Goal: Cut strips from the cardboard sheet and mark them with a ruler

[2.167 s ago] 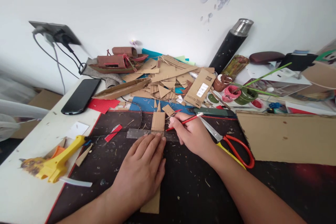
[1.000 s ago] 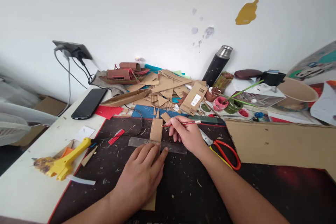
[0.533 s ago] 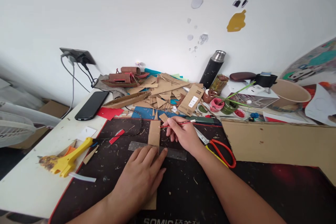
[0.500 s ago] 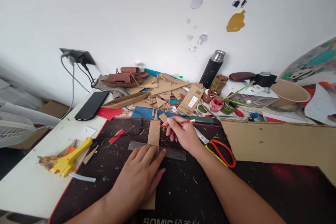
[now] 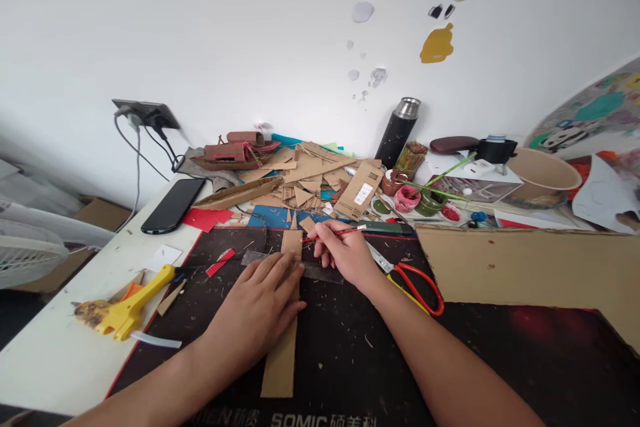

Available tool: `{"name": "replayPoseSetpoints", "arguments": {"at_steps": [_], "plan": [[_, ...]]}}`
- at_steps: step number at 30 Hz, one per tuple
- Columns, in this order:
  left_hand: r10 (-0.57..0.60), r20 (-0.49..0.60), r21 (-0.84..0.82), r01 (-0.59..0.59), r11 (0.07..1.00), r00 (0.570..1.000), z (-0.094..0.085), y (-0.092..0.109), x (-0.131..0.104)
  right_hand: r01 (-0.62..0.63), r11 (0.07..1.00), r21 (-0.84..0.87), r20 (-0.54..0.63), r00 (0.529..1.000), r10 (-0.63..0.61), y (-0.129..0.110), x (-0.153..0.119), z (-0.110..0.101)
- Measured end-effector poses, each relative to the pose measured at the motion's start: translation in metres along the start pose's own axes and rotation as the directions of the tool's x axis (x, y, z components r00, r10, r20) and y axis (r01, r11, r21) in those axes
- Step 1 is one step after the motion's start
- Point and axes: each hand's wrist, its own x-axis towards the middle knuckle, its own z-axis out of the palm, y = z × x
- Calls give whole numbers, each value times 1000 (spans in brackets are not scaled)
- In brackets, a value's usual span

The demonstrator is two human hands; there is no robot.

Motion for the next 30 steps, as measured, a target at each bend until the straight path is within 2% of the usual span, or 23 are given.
{"name": "replayPoseSetpoints", "arguments": {"at_steps": [4, 9, 21, 30], "plan": [[-15, -23, 6, 15, 1000, 1000, -4, -6, -4, -7, 1000, 8, -10, 1000, 7, 1, 1, 0], [-14, 0, -27, 14, 1000, 1000, 5, -2, -7, -2, 1000, 13, -14, 1000, 2, 2, 1, 0], [-62, 64, 8, 61, 998, 996, 16, 3, 36, 70, 997, -14, -113, 991, -71, -3, 2, -4], [-115, -14, -56, 114, 992, 993, 24, 15, 19, 69, 996, -52, -106, 992, -75, -1, 2, -3]]}}
